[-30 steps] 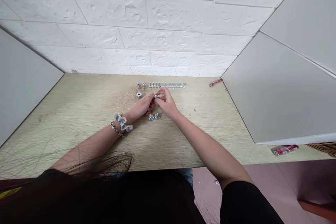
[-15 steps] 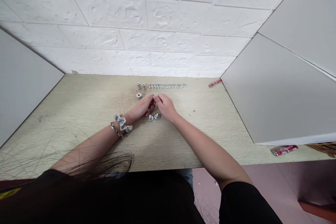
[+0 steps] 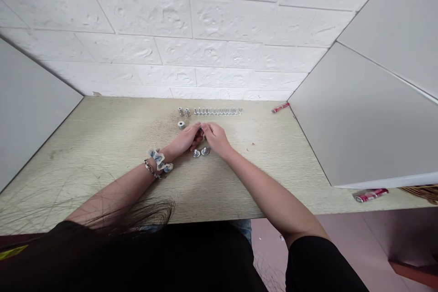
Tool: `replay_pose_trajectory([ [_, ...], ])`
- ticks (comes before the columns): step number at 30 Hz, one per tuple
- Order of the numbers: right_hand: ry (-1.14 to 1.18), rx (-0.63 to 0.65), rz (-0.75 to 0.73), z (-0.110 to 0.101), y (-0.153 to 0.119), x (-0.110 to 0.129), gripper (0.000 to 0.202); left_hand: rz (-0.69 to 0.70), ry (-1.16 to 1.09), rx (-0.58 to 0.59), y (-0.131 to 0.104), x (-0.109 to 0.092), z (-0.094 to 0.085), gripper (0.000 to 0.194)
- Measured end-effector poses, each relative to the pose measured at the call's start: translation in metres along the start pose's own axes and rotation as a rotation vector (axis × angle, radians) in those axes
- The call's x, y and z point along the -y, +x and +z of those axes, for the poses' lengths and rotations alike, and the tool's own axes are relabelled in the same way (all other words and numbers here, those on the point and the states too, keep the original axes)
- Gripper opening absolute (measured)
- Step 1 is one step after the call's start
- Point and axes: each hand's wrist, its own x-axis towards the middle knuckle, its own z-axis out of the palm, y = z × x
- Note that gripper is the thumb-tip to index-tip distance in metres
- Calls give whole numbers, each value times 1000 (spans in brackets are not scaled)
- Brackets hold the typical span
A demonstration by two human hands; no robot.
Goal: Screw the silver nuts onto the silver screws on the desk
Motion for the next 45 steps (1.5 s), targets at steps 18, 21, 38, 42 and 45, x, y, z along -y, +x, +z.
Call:
replay_pose_trajectory([
  [18,103,0,23,-1,-1,2,11,22,21,-7,-2,-1,0,43],
  [21,0,-19,-8,0,0,1,32,0,15,4,-1,-1,0,43],
  [38,159,48,-7,0,0,-3,34,24,-6,-29,-2,-1,0,44],
  [42,75,-1,41,-1,0,1,23,16,-58,-41,-1,0,1,44],
  [45,26,27,35,-1,1,2,43,17,-92,-61,1,2,2,42],
])
